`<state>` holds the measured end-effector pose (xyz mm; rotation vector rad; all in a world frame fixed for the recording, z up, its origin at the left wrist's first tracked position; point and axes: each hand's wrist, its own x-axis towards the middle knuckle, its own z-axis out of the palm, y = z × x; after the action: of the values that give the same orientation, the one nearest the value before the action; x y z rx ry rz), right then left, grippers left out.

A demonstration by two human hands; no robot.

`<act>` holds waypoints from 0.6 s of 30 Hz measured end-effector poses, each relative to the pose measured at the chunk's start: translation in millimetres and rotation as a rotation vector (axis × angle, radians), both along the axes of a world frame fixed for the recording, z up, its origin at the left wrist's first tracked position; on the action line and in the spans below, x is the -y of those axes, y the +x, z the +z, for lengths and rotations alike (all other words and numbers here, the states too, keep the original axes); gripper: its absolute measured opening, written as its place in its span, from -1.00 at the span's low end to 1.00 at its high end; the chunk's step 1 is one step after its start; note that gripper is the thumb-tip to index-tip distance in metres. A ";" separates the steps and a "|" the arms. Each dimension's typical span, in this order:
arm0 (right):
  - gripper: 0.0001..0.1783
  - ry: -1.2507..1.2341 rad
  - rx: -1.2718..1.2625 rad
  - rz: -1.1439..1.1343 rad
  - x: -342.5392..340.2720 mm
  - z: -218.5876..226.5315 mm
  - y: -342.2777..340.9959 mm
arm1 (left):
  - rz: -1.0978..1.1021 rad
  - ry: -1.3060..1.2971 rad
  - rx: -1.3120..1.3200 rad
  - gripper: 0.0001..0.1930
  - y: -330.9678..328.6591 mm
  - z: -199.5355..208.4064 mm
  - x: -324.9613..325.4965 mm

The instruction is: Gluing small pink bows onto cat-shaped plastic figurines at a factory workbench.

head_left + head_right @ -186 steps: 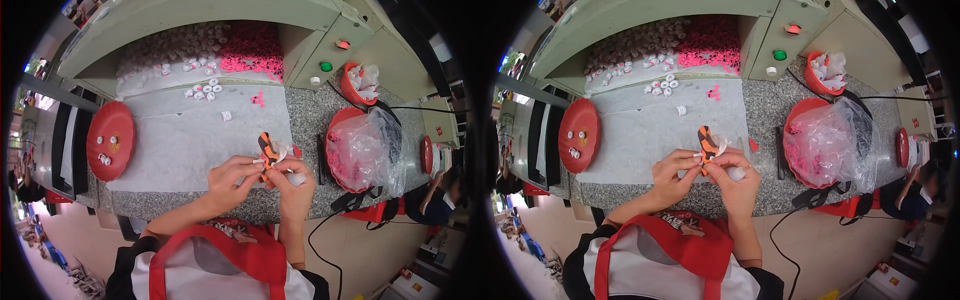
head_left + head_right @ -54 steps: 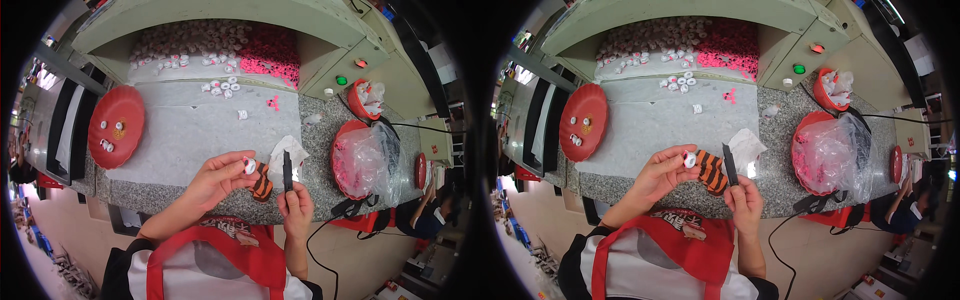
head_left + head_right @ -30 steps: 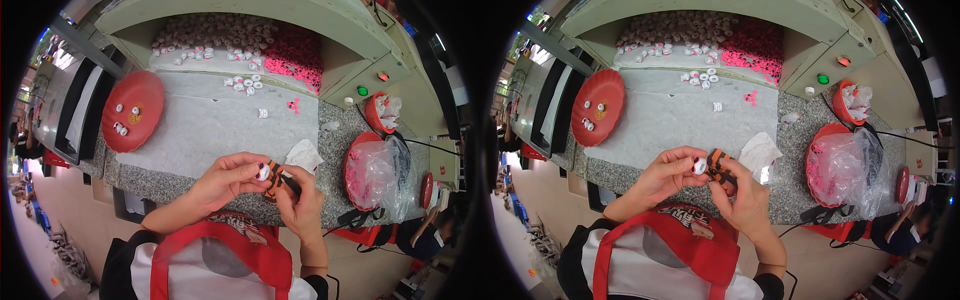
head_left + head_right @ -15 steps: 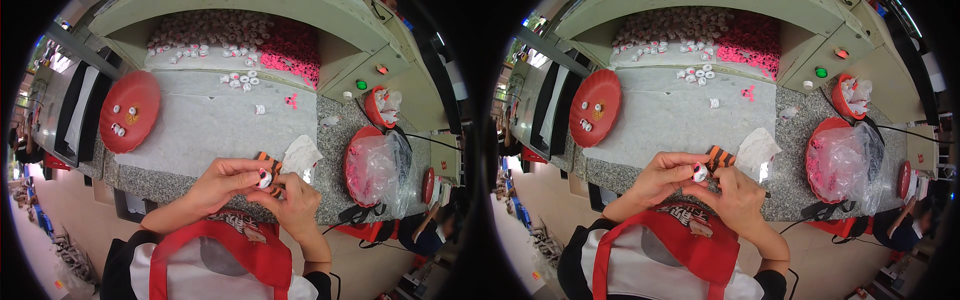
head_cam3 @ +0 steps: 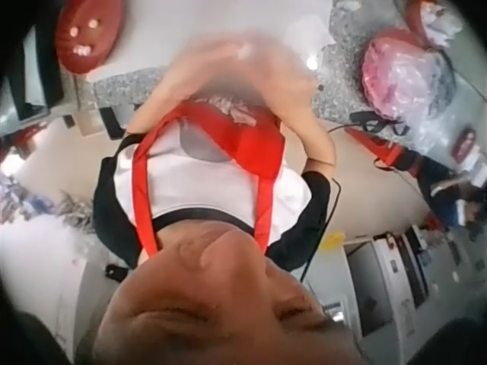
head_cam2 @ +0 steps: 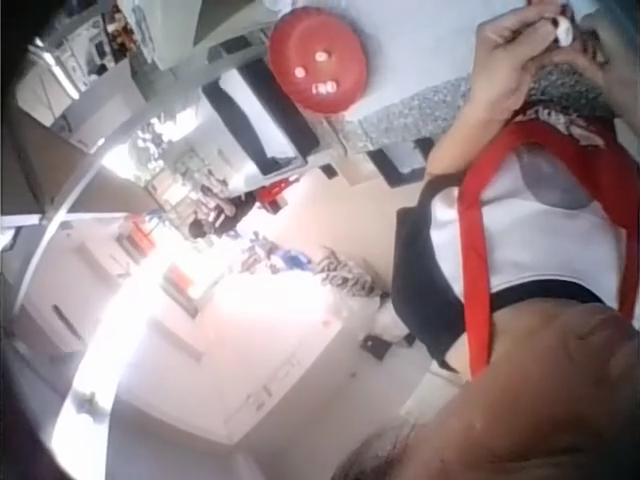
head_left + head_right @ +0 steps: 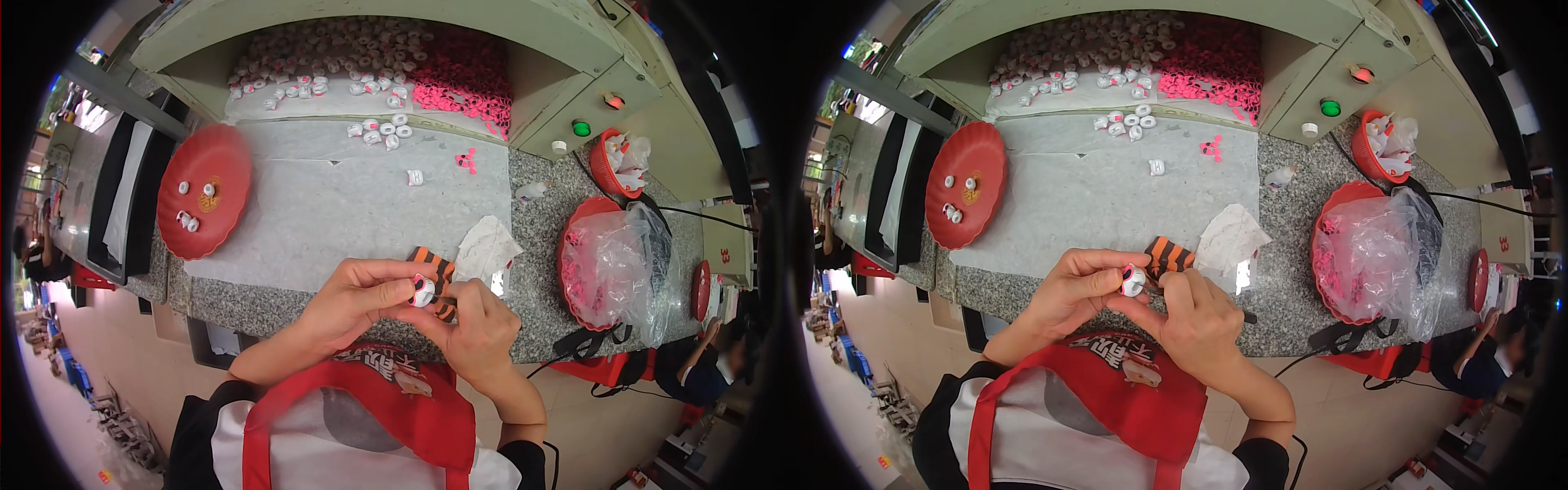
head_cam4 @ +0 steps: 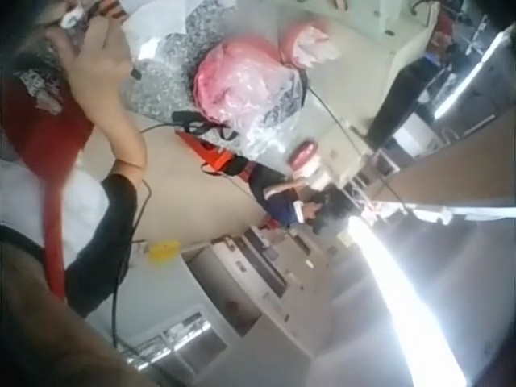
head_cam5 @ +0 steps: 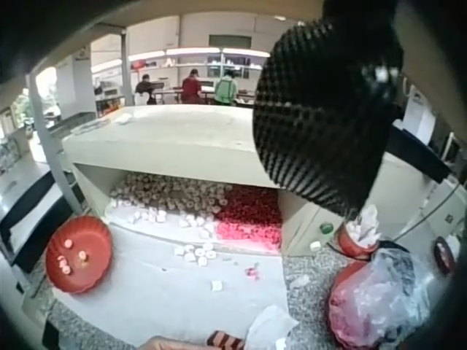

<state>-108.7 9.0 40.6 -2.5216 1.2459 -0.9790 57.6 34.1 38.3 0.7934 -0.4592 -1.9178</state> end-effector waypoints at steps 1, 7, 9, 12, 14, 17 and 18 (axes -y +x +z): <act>-0.50 -0.006 -0.015 0.012 0.5 -0.1 0.3 | -0.002 0.004 0.021 -0.69 0.4 0.0 0.2; -0.49 -0.025 -0.096 0.033 -1.2 -0.1 -2.3 | 0.002 0.007 0.057 -0.70 -0.2 2.3 1.4; -0.49 -0.025 -0.079 0.024 -0.4 3.1 -1.8 | -0.010 0.006 0.054 -0.70 -0.5 2.1 1.3; -0.48 -0.016 -0.041 0.024 1.6 5.1 -2.0 | -0.015 -0.023 0.067 -0.73 0.6 2.0 1.7; -0.47 -0.049 -0.157 0.056 -0.8 2.8 -4.7 | -0.007 -0.014 0.079 -0.74 1.7 3.7 2.5; -0.54 0.025 -0.100 0.038 -3.3 7.7 -5.7 | 0.017 0.004 0.083 -0.72 -1.3 8.1 2.9; -0.54 0.026 -0.102 0.044 -2.9 10.5 -4.9 | 0.023 0.006 0.081 -0.72 -1.3 7.8 2.1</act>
<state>-113.6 11.9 51.1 -2.5963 1.2163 -0.8283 56.4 32.0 46.0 0.8791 -0.4918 -1.8720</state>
